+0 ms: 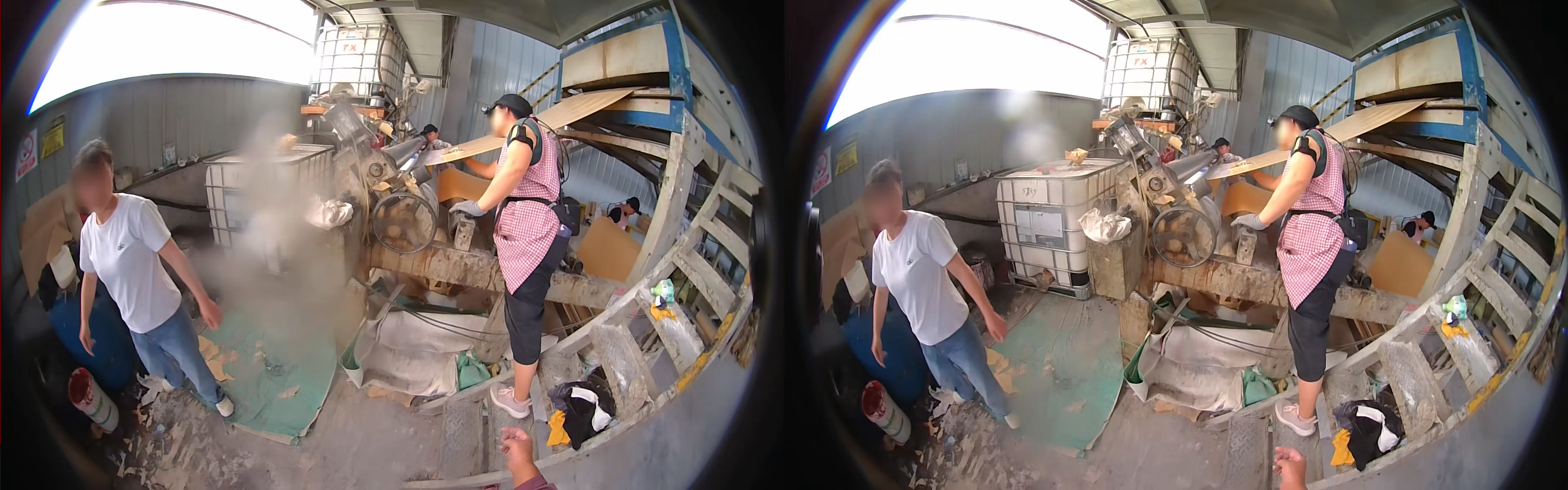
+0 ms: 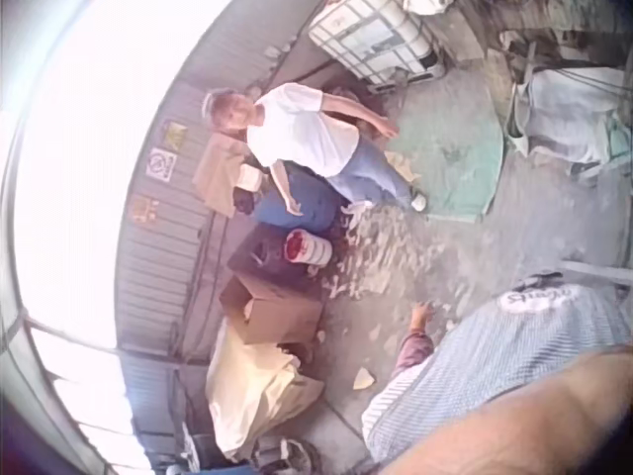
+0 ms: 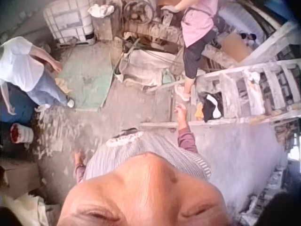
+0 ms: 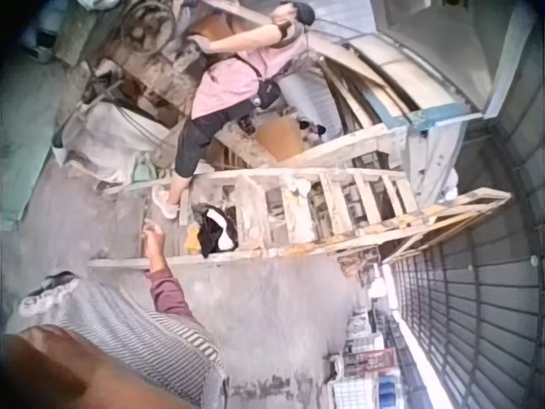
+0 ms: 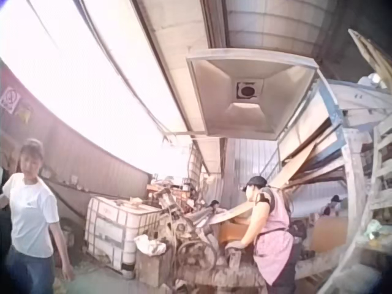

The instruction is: Operating and monitoring an industrial foam-rolling machine in a factory environment.

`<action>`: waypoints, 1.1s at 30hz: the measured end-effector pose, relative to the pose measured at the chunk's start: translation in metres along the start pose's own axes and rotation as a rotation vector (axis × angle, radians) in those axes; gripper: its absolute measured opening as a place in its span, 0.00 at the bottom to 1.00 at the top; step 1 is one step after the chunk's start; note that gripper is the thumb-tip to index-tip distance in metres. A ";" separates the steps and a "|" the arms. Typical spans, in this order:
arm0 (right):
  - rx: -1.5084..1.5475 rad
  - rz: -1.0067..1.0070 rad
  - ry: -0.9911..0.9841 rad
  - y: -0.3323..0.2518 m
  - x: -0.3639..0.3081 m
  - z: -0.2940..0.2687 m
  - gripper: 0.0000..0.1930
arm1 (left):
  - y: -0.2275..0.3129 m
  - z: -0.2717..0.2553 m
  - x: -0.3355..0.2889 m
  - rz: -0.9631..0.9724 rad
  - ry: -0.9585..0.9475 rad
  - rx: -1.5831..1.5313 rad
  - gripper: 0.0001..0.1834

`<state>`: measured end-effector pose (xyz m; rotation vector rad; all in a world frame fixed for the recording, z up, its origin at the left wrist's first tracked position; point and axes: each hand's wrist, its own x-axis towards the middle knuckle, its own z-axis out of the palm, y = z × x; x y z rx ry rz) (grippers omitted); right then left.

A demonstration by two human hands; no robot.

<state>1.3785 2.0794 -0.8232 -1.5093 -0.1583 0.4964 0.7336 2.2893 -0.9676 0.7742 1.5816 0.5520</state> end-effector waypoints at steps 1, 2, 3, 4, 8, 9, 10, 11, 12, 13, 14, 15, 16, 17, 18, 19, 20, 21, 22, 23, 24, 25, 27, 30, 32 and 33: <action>0.027 -0.030 0.001 -0.002 -0.005 0.002 0.16 | -0.001 -0.005 0.000 0.000 0.000 0.009 0.15; 0.055 -0.061 0.003 -0.005 -0.009 0.003 0.17 | -0.005 -0.010 0.001 -0.049 0.019 -0.068 0.15; 0.047 -0.102 -0.014 -0.006 -0.014 0.006 0.16 | -0.008 -0.018 0.004 -0.095 0.040 -0.144 0.15; 0.055 -0.098 -0.006 -0.010 -0.020 0.008 0.16 | -0.010 -0.023 0.008 -0.089 0.039 -0.133 0.15; -0.004 -0.098 0.034 -0.028 -0.049 0.021 0.16 | -0.025 -0.029 0.050 -0.070 -0.102 -0.082 0.15; 0.016 -0.118 0.038 -0.028 -0.054 0.014 0.16 | -0.008 -0.015 0.034 0.010 -0.141 -0.131 0.15; 0.035 -0.134 0.033 -0.028 -0.056 0.008 0.16 | 0.006 -0.007 0.023 0.003 -0.139 -0.120 0.15; 0.030 -0.119 0.037 -0.029 -0.056 -0.001 0.16 | 0.017 0.003 0.013 0.010 -0.169 -0.104 0.15; 0.044 -0.108 0.059 -0.027 -0.057 -0.011 0.16 | 0.023 0.011 0.007 0.015 -0.195 -0.088 0.16; 0.062 -0.098 0.073 -0.027 -0.052 -0.017 0.15 | 0.023 0.020 0.007 0.024 -0.214 -0.078 0.16; 0.057 -0.075 0.062 -0.026 -0.044 -0.025 0.15 | -0.008 0.013 0.039 0.003 -0.236 -0.091 0.15; 0.084 -0.085 0.026 -0.021 -0.036 -0.032 0.15 | -0.040 0.004 0.070 -0.013 -0.252 -0.112 0.13; 0.106 -0.071 -0.030 -0.016 -0.040 -0.036 0.15 | -0.072 -0.016 0.093 -0.013 -0.253 -0.148 0.11; 0.052 -0.099 -0.008 -0.022 -0.054 -0.051 0.15 | -0.044 0.020 0.041 0.069 -0.193 -0.016 0.11; 0.008 -0.125 -0.014 -0.031 -0.072 -0.062 0.15 | -0.025 0.030 -0.018 0.126 -0.214 -0.106 0.12; -0.005 -0.073 -0.052 -0.019 -0.087 -0.074 0.15 | -0.026 0.034 -0.049 0.291 -0.092 0.332 0.14; -0.042 -0.033 -0.087 -0.003 -0.077 -0.084 0.15 | -0.033 0.032 -0.054 -0.012 -0.040 0.089 0.16; -0.087 0.008 -0.131 0.016 -0.070 -0.098 0.15 | -0.041 0.041 -0.064 -0.022 -0.077 0.080 0.15; -0.037 0.125 -0.035 0.043 -0.066 -0.119 0.18 | -0.070 0.037 -0.055 -0.072 -0.105 0.124 0.14; -0.087 0.151 -0.034 0.063 -0.071 -0.159 0.18 | -0.049 0.078 -0.084 -0.149 -0.094 0.136 0.13; -0.121 0.179 -0.058 0.075 -0.079 -0.175 0.18 | -0.073 0.071 -0.078 -0.039 -0.175 0.394 0.12; -0.126 0.210 -0.110 0.083 -0.086 -0.171 0.18 | -0.094 0.062 -0.067 0.058 -0.295 0.679 0.11; -0.107 0.289 0.073 0.081 -0.112 -0.192 0.18 | -0.075 0.091 -0.101 -0.007 -0.255 0.365 0.10; -0.109 0.154 -0.092 0.072 -0.148 -0.190 0.16 | -0.122 0.051 -0.083 0.138 -0.238 0.036 0.16; -0.094 0.123 -0.109 0.066 -0.164 -0.161 0.15 | -0.137 -0.003 -0.070 0.110 -0.253 0.144 0.11; -0.053 0.143 -0.041 0.076 -0.177 -0.177 0.16 | -0.125 0.017 -0.083 0.063 -0.244 0.236 0.12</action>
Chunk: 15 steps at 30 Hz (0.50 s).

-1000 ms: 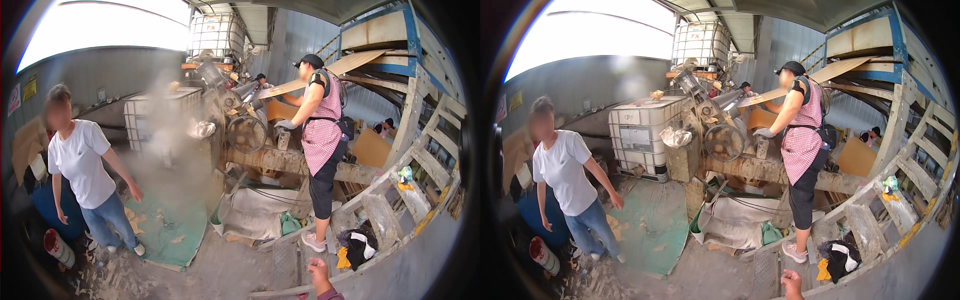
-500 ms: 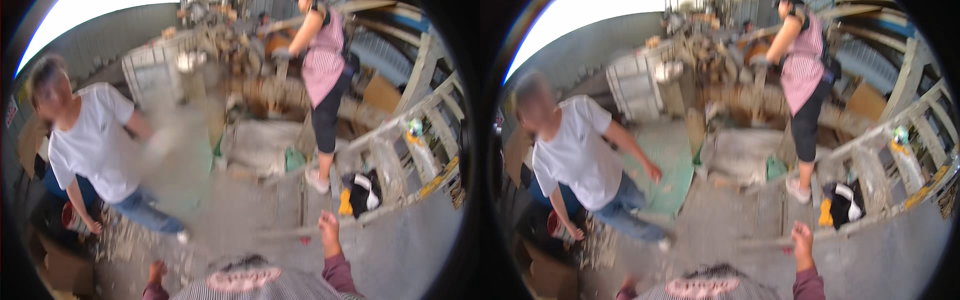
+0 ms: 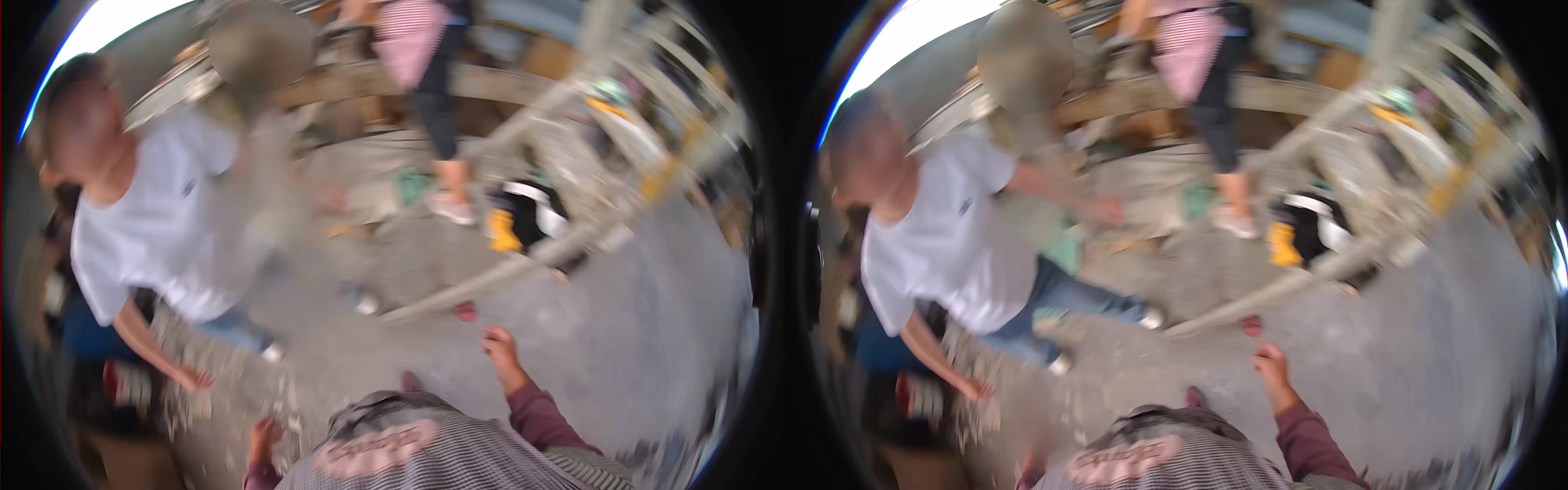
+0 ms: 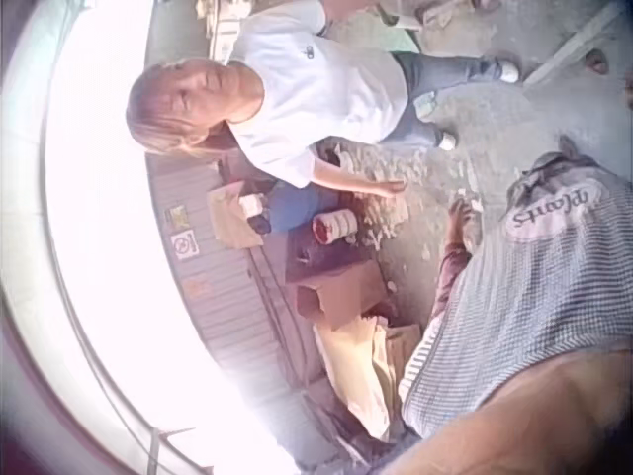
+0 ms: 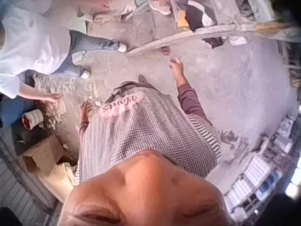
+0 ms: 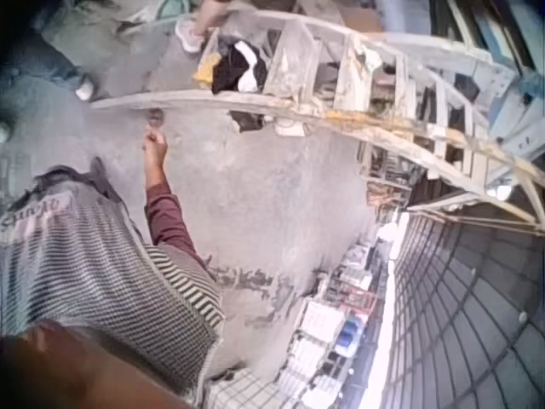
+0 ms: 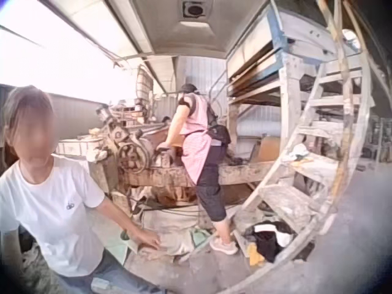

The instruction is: Operating and monitoring an industrial foam-rolling machine in a factory environment.

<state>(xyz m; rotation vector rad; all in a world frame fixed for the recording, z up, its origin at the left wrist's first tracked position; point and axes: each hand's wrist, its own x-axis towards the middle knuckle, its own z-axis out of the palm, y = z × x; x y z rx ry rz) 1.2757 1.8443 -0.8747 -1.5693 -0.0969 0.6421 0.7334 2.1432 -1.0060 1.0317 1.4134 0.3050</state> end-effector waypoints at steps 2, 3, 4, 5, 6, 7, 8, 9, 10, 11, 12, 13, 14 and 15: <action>0.111 0.053 0.108 0.004 -0.038 -0.029 0.15 | 0.061 0.038 -0.056 -0.037 -0.094 0.041 0.15; 0.121 0.041 0.164 0.002 -0.067 -0.049 0.15 | 0.057 0.038 -0.061 -0.098 -0.095 0.111 0.16; 0.096 0.037 0.219 0.001 -0.097 -0.067 0.15 | 0.049 0.039 -0.064 -0.097 -0.131 0.136 0.16; 0.066 0.039 0.261 0.004 -0.124 -0.082 0.15 | 0.039 0.038 -0.064 -0.060 -0.169 0.158 0.16; 0.093 0.012 0.296 0.007 -0.146 -0.102 0.15 | 0.029 0.040 -0.067 -0.026 -0.206 0.171 0.16; 0.084 0.015 0.313 0.015 -0.167 -0.113 0.15 | 0.020 0.036 -0.075 -0.035 -0.223 0.174 0.16; 0.030 0.067 0.323 0.025 -0.188 -0.121 0.13 | 0.012 0.028 -0.086 -0.010 -0.209 0.181 0.15; -0.026 0.111 0.330 0.029 -0.206 -0.131 0.12 | 0.001 0.024 -0.095 0.021 -0.195 0.179 0.14; -0.025 0.097 0.323 0.031 -0.213 -0.128 0.12 | -0.024 -0.002 -0.094 -0.014 -0.207 0.078 0.12; -0.038 0.088 0.270 0.030 -0.212 -0.116 0.12 | -0.066 -0.040 -0.084 -0.071 -0.144 0.097 0.11; -0.059 0.086 0.222 0.026 -0.215 -0.108 0.11 | -0.098 -0.062 -0.081 -0.140 -0.085 0.117 0.10; -0.068 0.085 0.250 0.024 -0.219 -0.112 0.11 | -0.093 -0.052 -0.115 -0.146 -0.115 0.067 0.13; -0.013 0.110 0.266 0.017 -0.221 -0.115 0.12 | -0.077 -0.053 -0.172 -0.152 -0.126 0.014 0.16; 0.042 0.126 0.251 0.009 -0.223 -0.116 0.13 | -0.082 -0.066 -0.199 -0.149 -0.112 -0.001 0.16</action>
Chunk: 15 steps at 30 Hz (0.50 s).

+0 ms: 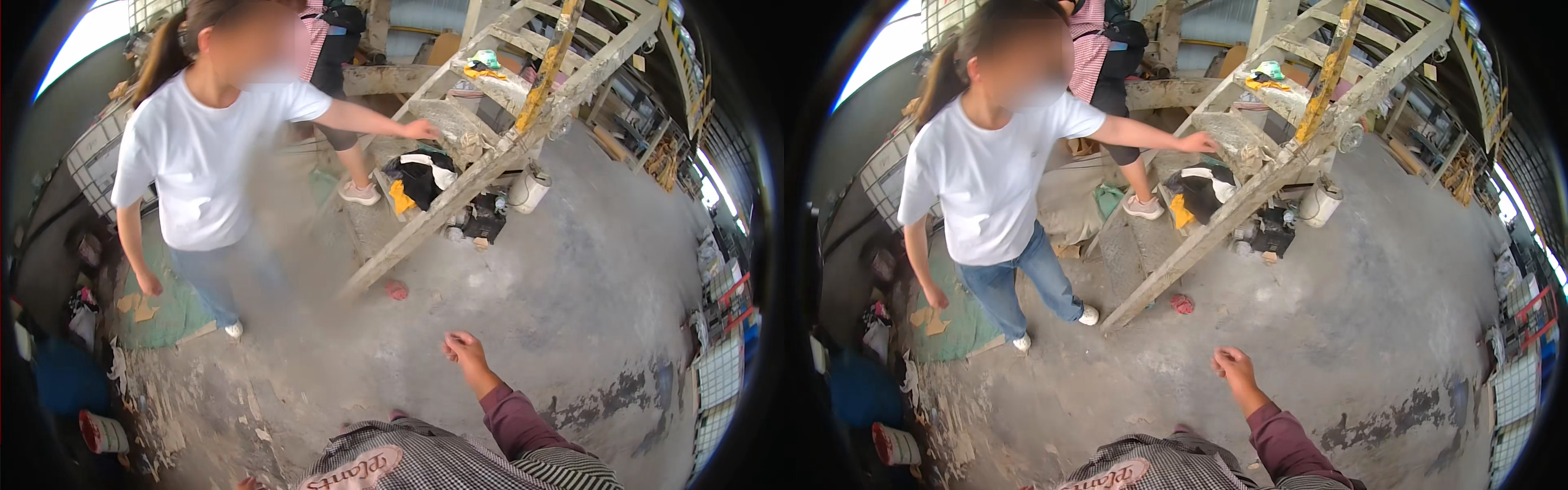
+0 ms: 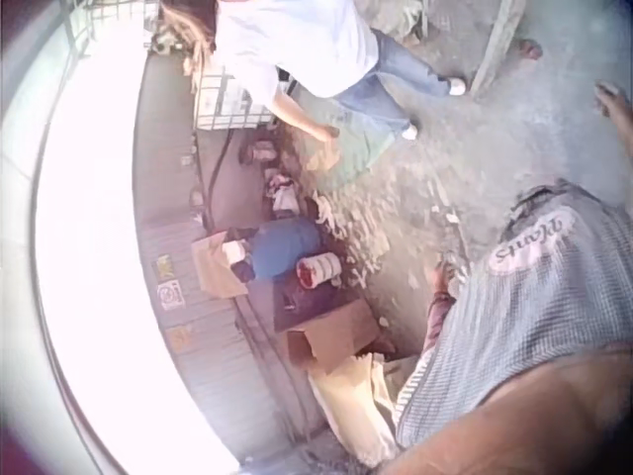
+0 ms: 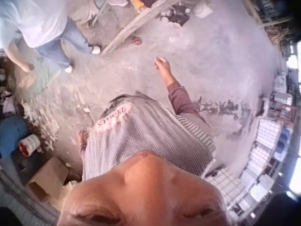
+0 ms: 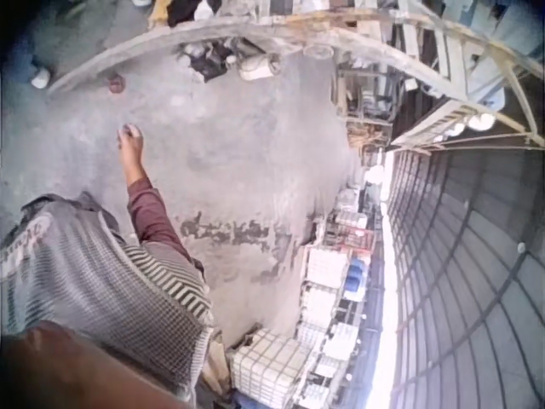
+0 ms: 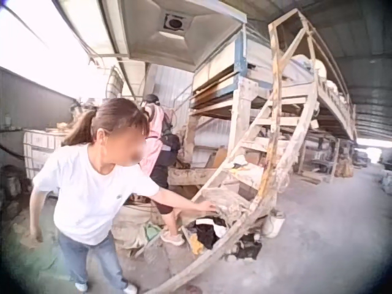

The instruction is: Operating and monitoring an industrial foam-rolling machine in a factory environment.

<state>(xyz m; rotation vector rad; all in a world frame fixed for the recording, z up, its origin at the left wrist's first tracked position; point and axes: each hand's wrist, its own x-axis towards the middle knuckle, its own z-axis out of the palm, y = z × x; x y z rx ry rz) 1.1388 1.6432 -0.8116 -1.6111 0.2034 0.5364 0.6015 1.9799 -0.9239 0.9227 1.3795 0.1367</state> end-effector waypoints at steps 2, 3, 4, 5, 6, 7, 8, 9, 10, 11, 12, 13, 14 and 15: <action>-0.070 -0.071 -0.030 -0.011 0.009 -0.010 0.14 | -0.020 -0.005 -0.020 -0.049 0.126 -0.022 0.17; -0.135 -0.129 -0.048 -0.015 0.017 -0.015 0.15 | -0.041 -0.020 -0.020 -0.038 0.127 -0.039 0.17; -0.136 -0.157 -0.067 -0.021 0.039 -0.021 0.15 | -0.070 -0.032 -0.009 -0.080 0.172 -0.131 0.17; -0.288 -0.246 -0.041 -0.023 0.063 -0.028 0.17 | -0.087 -0.029 0.002 -0.128 0.210 -0.215 0.17; -0.430 -0.323 -0.008 -0.021 0.077 -0.027 0.18 | -0.086 -0.019 0.009 -0.116 0.209 -0.219 0.17; -0.518 -0.389 0.012 -0.036 0.091 -0.023 0.20 | -0.086 -0.006 0.004 -0.109 0.137 -0.168 0.17; -0.615 -0.424 0.031 -0.053 0.092 -0.024 0.23 | -0.088 -0.001 -0.026 -0.128 0.073 -0.100 0.17; -0.589 -0.432 0.030 -0.073 0.092 -0.031 0.23 | -0.069 0.024 -0.045 -0.099 0.013 -0.127 0.16; -0.550 -0.449 0.009 -0.091 0.097 -0.027 0.23 | -0.075 0.018 -0.041 -0.096 0.020 -0.119 0.16; -0.529 -0.534 0.017 -0.105 0.109 -0.036 0.23 | -0.079 0.017 -0.019 -0.052 -0.021 -0.167 0.15; -0.509 -0.623 0.020 -0.112 0.129 -0.046 0.23 | -0.079 0.020 -0.001 -0.008 -0.060 -0.220 0.14; -0.514 -0.634 0.029 -0.127 0.148 -0.055 0.23 | -0.061 0.040 -0.005 0.005 -0.015 -0.196 0.13; -0.577 -0.673 0.116 -0.142 0.166 -0.064 0.23 | -0.045 0.063 0.002 0.009 -0.029 -0.203 0.13; -0.637 -0.702 0.184 -0.153 0.175 -0.062 0.24 | -0.036 0.073 0.000 0.030 0.014 -0.180 0.13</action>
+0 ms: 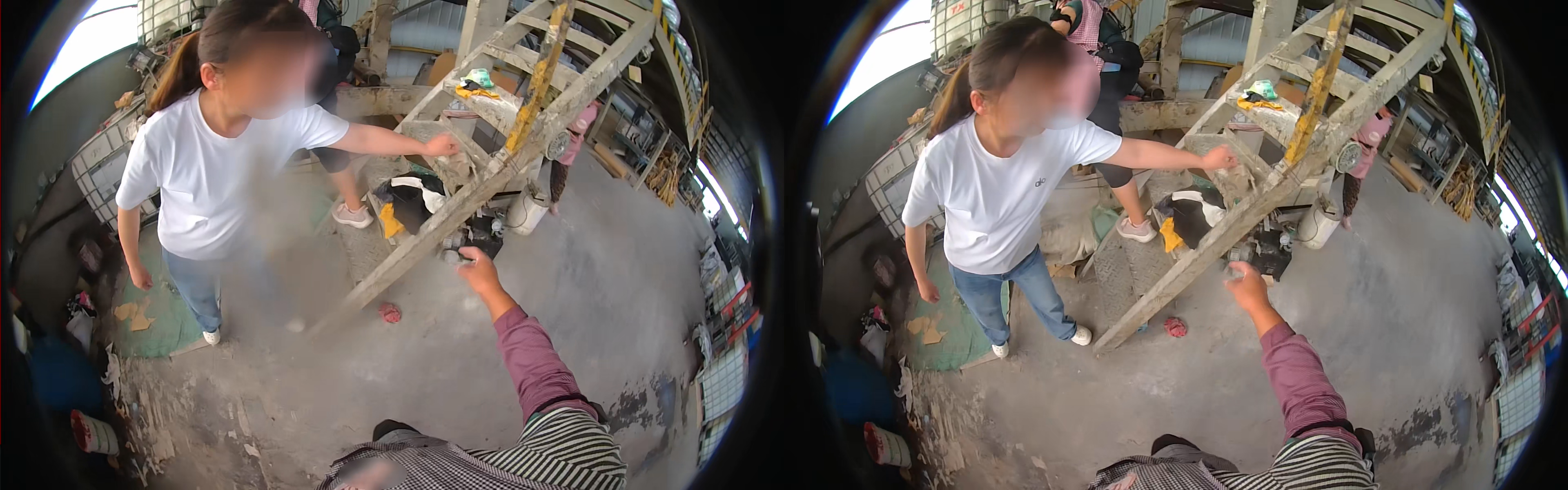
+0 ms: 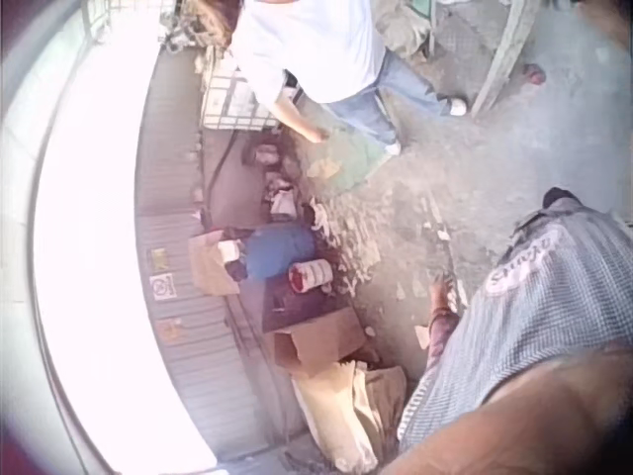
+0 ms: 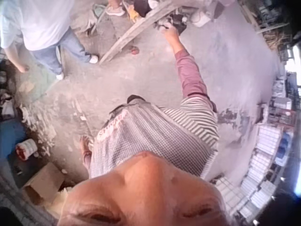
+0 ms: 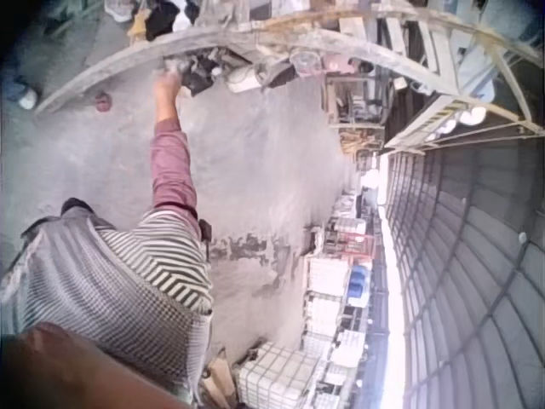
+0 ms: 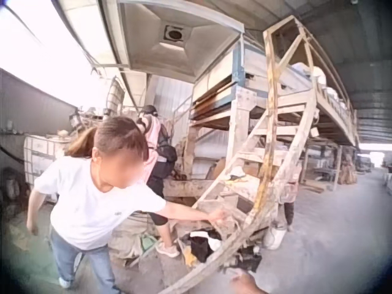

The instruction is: Operating and monitoring an industrial foam-rolling machine in a factory environment.

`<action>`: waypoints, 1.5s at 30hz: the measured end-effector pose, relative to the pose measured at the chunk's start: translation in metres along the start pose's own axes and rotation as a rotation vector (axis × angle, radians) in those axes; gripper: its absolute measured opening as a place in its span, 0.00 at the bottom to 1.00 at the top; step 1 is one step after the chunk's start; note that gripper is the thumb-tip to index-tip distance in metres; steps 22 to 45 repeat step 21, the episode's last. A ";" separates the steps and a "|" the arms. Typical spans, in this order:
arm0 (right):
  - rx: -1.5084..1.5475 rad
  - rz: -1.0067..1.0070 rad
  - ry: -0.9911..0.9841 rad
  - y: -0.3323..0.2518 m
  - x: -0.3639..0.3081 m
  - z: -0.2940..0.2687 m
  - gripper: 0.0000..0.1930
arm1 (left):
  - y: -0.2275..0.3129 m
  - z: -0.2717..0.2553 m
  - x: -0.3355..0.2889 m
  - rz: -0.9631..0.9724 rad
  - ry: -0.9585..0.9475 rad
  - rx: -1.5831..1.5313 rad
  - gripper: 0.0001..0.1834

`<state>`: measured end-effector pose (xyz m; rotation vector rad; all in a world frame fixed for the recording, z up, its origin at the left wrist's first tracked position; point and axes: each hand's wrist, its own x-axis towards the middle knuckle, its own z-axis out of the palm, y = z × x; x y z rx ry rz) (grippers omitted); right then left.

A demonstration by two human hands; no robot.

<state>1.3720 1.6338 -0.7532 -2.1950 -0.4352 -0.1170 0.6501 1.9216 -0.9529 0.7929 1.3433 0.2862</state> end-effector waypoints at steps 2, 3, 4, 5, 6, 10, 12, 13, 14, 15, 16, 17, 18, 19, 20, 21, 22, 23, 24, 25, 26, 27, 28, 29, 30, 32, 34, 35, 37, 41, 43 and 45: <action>0.037 -0.014 0.051 -0.006 0.031 -0.003 0.25 | 0.007 0.024 -0.003 0.050 0.086 0.041 0.14; 0.077 -0.016 0.114 -0.012 0.043 0.000 0.26 | 0.009 0.032 -0.002 0.052 0.099 0.034 0.14; 0.145 0.059 0.060 -0.007 0.065 0.007 0.31 | 0.009 0.041 0.000 0.047 0.111 0.072 0.14; 0.156 0.048 0.041 -0.007 0.074 0.016 0.31 | 0.009 0.050 0.003 0.040 0.128 0.107 0.15; 0.222 0.034 0.164 -0.011 0.093 0.028 0.35 | 0.005 0.069 0.009 0.046 0.150 0.074 0.15; 0.903 -0.092 -0.147 -0.098 0.102 0.133 0.41 | -0.005 0.088 -0.043 -0.034 0.288 -0.192 0.08; 0.609 0.028 -0.366 0.022 0.195 0.164 0.14 | 0.022 0.132 -0.013 0.021 0.071 -0.054 0.11; 0.684 0.221 -0.444 0.020 0.202 0.193 0.18 | 0.028 0.140 0.009 0.153 -0.007 -0.018 0.16; 1.055 0.037 -0.412 -0.041 0.167 0.215 0.17 | 0.053 0.150 -0.002 0.131 0.107 0.159 0.19; 0.976 0.072 -0.241 -0.121 0.121 0.210 0.18 | 0.096 0.178 -0.031 0.221 0.158 0.097 0.19; 0.907 0.204 -0.165 -0.146 0.093 0.227 0.16 | 0.121 0.186 -0.036 0.252 0.128 0.111 0.17; 0.784 0.253 -0.444 -0.163 0.049 0.249 0.17 | 0.136 0.189 -0.041 0.293 0.113 0.086 0.19; 0.642 0.289 -0.687 -0.173 -0.001 0.269 0.18 | 0.146 0.193 -0.043 0.303 0.147 0.055 0.19; 0.550 0.373 -0.831 -0.180 -0.052 0.298 0.17 | 0.156 0.196 -0.046 0.443 0.142 0.102 0.20; 0.593 0.329 -1.079 -0.205 -0.106 0.316 0.18 | 0.163 0.193 -0.045 0.575 0.149 0.149 0.21; 0.637 0.189 -1.252 -0.209 -0.141 0.344 0.27 | 0.174 0.188 -0.042 0.747 0.148 0.344 0.24; 0.637 0.189 -1.252 -0.209 -0.141 0.344 0.27 | 0.174 0.188 -0.042 0.747 0.148 0.344 0.24; 0.637 0.189 -1.252 -0.209 -0.141 0.344 0.27 | 0.174 0.188 -0.042 0.747 0.148 0.344 0.24; 0.637 0.189 -1.252 -0.209 -0.141 0.344 0.27 | 0.174 0.188 -0.042 0.747 0.148 0.344 0.24; 0.637 0.189 -1.252 -0.209 -0.141 0.344 0.27 | 0.174 0.188 -0.042 0.747 0.148 0.344 0.24; 0.637 0.189 -1.252 -0.209 -0.141 0.344 0.27 | 0.174 0.188 -0.042 0.747 0.148 0.344 0.24; 0.637 0.189 -1.252 -0.209 -0.141 0.344 0.27 | 0.174 0.188 -0.042 0.747 0.148 0.344 0.24; 0.637 0.189 -1.252 -0.209 -0.141 0.344 0.27 | 0.174 0.188 -0.042 0.747 0.148 0.344 0.24; 0.637 0.189 -1.252 -0.209 -0.141 0.344 0.27 | 0.174 0.188 -0.042 0.747 0.148 0.344 0.24; 0.637 0.189 -1.252 -0.209 -0.141 0.344 0.27 | 0.174 0.188 -0.042 0.747 0.148 0.344 0.24; 0.637 0.189 -1.252 -0.209 -0.141 0.344 0.27 | 0.174 0.188 -0.042 0.747 0.148 0.344 0.24; 0.637 0.189 -1.252 -0.209 -0.141 0.344 0.27 | 0.174 0.188 -0.042 0.747 0.148 0.344 0.24; 0.637 0.189 -1.252 -0.209 -0.141 0.344 0.27 | 0.174 0.188 -0.042 0.747 0.148 0.344 0.24; 0.637 0.189 -1.252 -0.209 -0.141 0.344 0.27 | 0.174 0.188 -0.042 0.747 0.148 0.344 0.24; 0.637 0.189 -1.252 -0.209 -0.141 0.344 0.27 | 0.174 0.188 -0.042 0.747 0.148 0.344 0.24; 0.637 0.189 -1.252 -0.209 -0.141 0.344 0.27 | 0.174 0.188 -0.042 0.747 0.148 0.344 0.24; 0.637 0.189 -1.252 -0.209 -0.141 0.344 0.27 | 0.174 0.188 -0.042 0.747 0.148 0.344 0.24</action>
